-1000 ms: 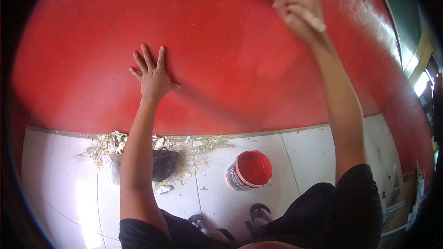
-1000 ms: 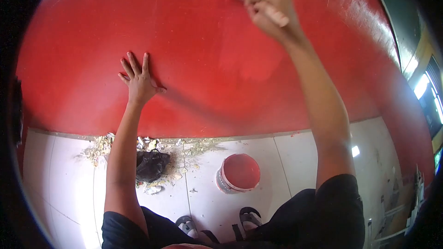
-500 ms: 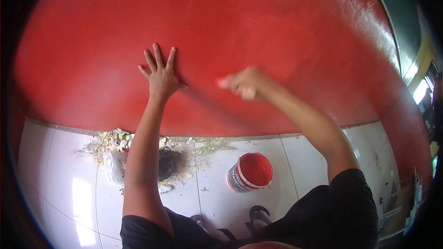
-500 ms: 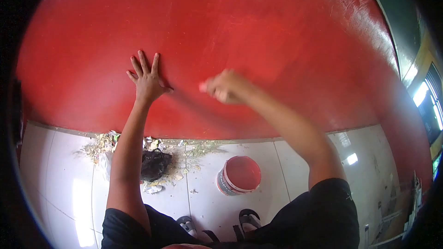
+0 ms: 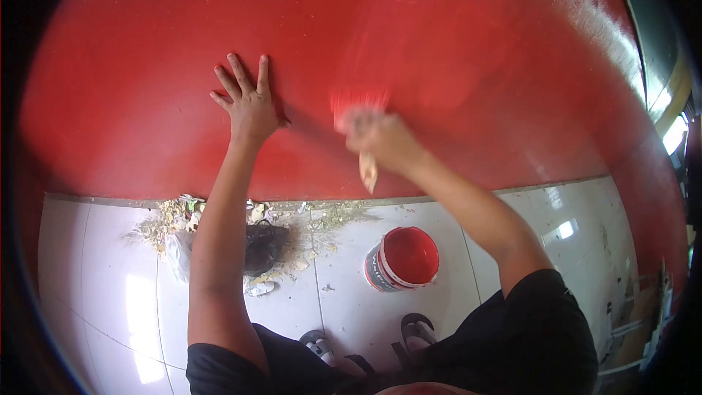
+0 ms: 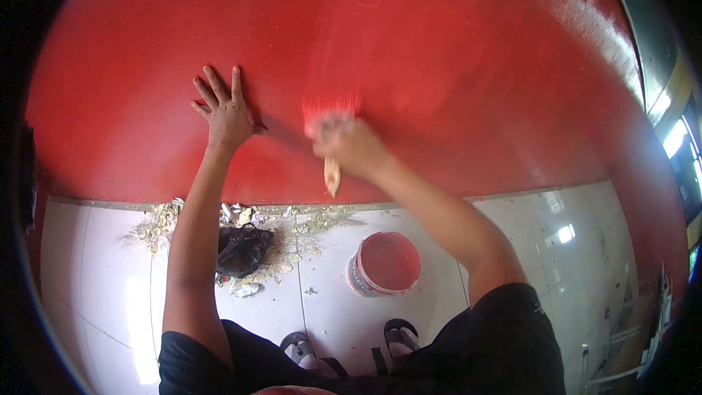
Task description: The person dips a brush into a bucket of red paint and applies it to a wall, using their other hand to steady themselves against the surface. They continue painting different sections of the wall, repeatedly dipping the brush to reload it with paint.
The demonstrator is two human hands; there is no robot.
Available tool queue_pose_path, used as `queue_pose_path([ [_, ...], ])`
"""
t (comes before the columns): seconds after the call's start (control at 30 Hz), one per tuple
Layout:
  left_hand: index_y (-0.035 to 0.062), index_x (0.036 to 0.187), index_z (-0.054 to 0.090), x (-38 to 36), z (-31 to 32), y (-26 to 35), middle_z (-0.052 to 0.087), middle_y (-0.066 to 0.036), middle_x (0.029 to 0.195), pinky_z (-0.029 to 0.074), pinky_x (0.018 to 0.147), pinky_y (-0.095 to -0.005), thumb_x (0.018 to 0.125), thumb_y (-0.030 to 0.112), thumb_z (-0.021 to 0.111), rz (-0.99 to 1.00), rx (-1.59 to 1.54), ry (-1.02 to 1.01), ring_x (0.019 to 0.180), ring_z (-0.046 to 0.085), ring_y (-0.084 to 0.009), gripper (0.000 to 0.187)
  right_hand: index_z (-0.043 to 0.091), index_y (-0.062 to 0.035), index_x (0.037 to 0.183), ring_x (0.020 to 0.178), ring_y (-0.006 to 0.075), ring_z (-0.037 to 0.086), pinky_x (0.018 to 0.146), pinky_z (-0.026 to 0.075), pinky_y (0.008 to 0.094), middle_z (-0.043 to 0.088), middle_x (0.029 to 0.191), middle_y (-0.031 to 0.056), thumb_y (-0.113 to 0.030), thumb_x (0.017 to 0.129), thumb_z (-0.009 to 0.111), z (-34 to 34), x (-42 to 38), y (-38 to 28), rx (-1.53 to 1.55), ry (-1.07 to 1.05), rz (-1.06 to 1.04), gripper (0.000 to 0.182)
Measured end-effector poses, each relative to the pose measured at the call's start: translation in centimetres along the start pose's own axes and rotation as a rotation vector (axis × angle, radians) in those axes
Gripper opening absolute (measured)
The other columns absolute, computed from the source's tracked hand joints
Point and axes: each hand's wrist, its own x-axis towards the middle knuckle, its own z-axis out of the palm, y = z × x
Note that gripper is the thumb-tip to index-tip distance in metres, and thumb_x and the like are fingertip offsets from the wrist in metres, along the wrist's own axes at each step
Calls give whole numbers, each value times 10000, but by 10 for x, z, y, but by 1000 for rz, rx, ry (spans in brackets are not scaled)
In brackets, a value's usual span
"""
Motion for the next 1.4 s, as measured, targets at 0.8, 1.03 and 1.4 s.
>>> queue_pose_path([
  [0.8, 223, 1611, 121, -7, -14, 7, -61, -292, 1643, 173, 1044, -823, 474, 410, 978, -51, 4, -43, 1494, -61, -547, 1436, 688, -221, 795, 1028, 240, 661, 759, 594, 322, 671, 1155, -8, -199, 814, 637, 9, -5, -3, 230, 41, -96, 58],
  [1.03, 228, 1608, 167, -7, -6, 15, -35, -295, 1644, 200, 1054, -812, 503, 435, 965, -85, 67, 52, 1487, -3, -567, 1379, 715, 5, 957, 1129, 256, 690, 931, 561, 353, 717, 1180, 156, -27, 903, 537, -76, -68, 137, 860, 32, 328, 188],
  [1.4, 134, 1609, 80, -10, 16, 46, -181, -358, 1594, 178, 1068, -796, 484, 381, 986, -12, 137, 28, 1403, -99, -687, 1466, 682, -197, 878, 1094, 257, 649, 606, 596, 333, 662, 1077, 24, -157, 793, 632, -32, -178, 163, -319, 349, 279, 107],
])
